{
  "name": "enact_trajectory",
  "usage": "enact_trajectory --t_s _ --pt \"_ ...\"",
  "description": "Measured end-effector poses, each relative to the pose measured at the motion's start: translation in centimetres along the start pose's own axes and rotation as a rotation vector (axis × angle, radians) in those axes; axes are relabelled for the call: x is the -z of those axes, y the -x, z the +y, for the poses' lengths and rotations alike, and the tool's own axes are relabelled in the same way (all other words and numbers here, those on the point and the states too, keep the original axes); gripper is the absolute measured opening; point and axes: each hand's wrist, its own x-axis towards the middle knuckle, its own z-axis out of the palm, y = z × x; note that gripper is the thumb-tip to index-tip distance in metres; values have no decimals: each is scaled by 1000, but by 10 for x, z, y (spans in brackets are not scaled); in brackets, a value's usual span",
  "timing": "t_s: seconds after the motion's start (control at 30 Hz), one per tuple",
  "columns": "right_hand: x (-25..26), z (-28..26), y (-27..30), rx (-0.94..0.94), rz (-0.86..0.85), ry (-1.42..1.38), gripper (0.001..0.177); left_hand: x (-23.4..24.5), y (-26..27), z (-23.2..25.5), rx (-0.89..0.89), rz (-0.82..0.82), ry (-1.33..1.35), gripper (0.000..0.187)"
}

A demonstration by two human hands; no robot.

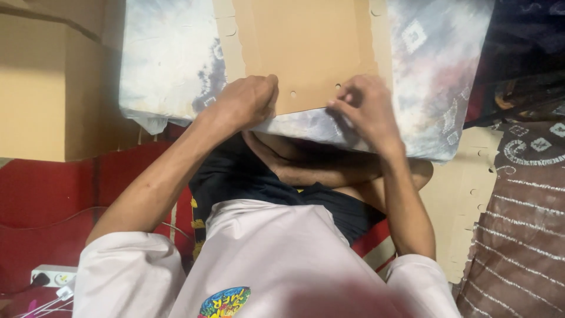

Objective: Folding a flat cardboard sheet into a box shape by creasing and tucking flaps.

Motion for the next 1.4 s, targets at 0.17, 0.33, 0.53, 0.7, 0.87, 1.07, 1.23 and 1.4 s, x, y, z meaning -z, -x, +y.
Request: enact_trajectory --t_s 0.17,0.33,0.53,0.7,0.87,1.07,1.23,1.4 --pt "-65 -34 -20 137 11 -22 29 5 11 10 23 32 9 30" --pt "-72 -53 -21 34 -50 42 25 -6 14 12 41 52 32 26" --pt "-54 -31 -20 5 -60 60 30 -15 35 7 -104 272 3 23" --pt "-12 -1 -12 -69 -24 93 36 -14 52 10 -126 459 386 18" --pt "25 26 -5 -209 -47 144 37 -24 52 10 -128 532 375 18" --pt "37 28 0 -343 -35 157 33 -29 48 9 -113 546 265 16" --pt "34 18 7 -367 16 188 33 -27 37 -3 -115 512 137 19" --pt "-3 -2 5 -31 74 50 27 3 51 2 -51 548 213 14"
